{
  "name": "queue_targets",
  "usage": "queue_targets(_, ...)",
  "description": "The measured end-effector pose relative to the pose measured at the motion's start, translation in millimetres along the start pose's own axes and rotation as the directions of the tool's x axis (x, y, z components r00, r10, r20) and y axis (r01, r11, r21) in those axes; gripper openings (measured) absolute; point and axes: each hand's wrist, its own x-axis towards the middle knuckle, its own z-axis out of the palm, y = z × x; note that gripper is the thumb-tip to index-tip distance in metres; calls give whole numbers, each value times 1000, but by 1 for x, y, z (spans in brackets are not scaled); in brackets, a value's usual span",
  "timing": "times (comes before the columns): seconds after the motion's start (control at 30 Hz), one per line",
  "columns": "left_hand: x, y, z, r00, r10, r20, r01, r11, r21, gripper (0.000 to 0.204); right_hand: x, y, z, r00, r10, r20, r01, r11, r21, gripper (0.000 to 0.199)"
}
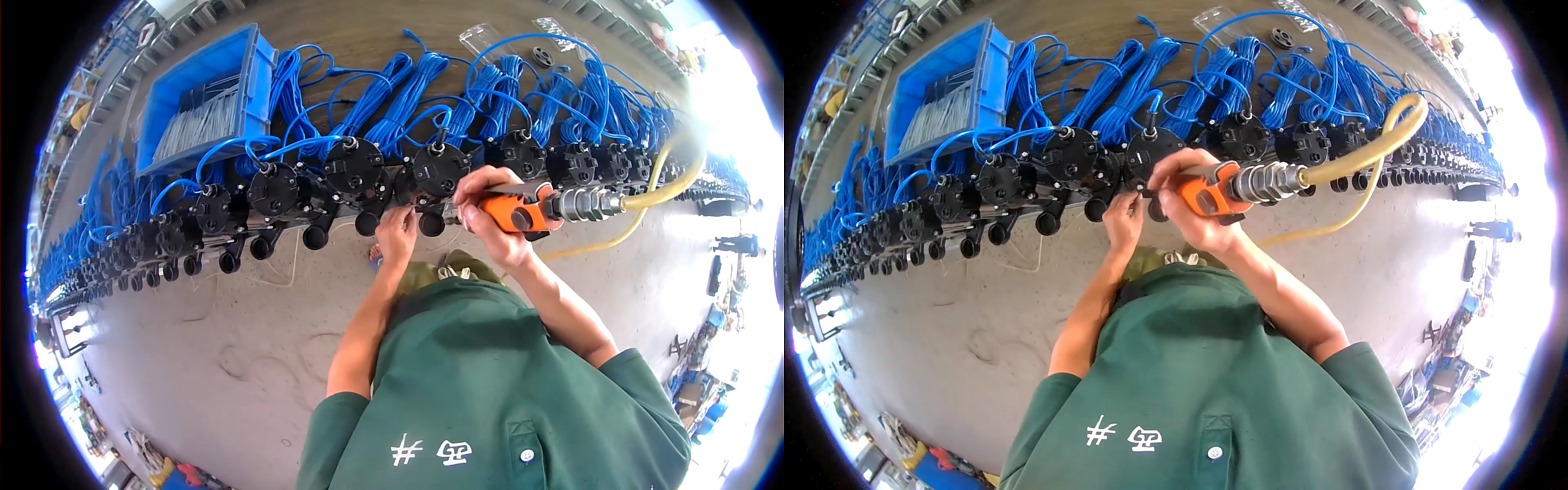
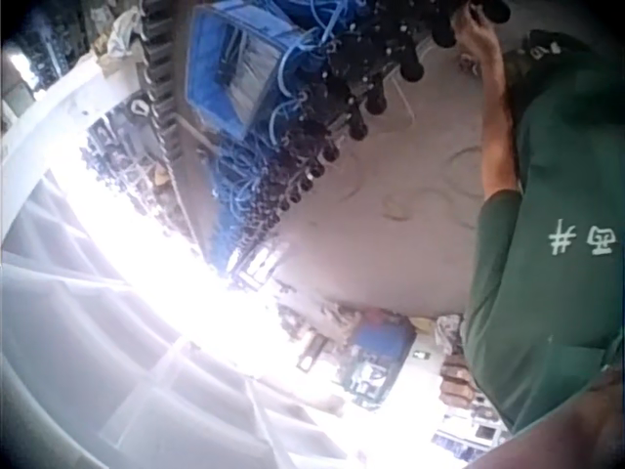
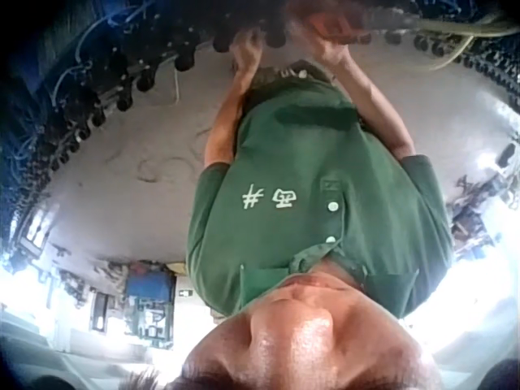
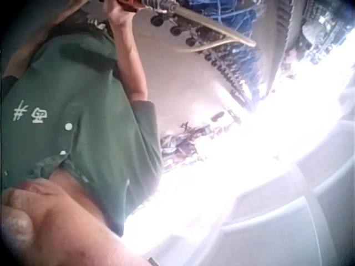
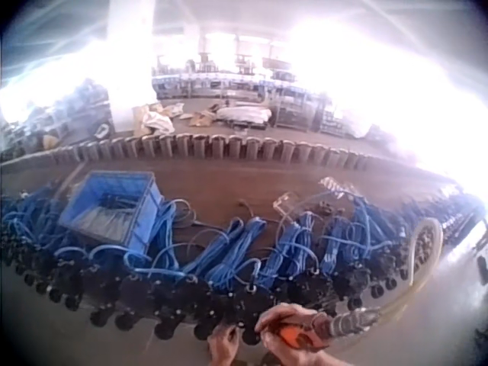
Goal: The person assembles a line of industrial water pumps by inserting bolts into the pump housings and tightening them using a handheld pneumatic screwdriver tool.
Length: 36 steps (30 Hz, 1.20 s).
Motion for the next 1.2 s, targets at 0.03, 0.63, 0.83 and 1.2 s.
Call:
queue_targets(0.03,0,0,0,1000,-14,-6,13,1000,-28,8,8,2,4,999,-39,13,39,999,-7,20)
queue_targets(0.63,-3,4,0,997,43,-59,-42,999,15,6,34,39,16,997,0,78,-1,1000,15,25)
queue_targets(0.83,-4,6,0,1000,-1,-26,3,999,54,7,41,33,24,999,31,22,-32,998,50,18)
queue_targets(1.2,20,82,-64,984,-130,-125,139,988,63,11,46,-37,12,975,15,219,-22,999,30,33)
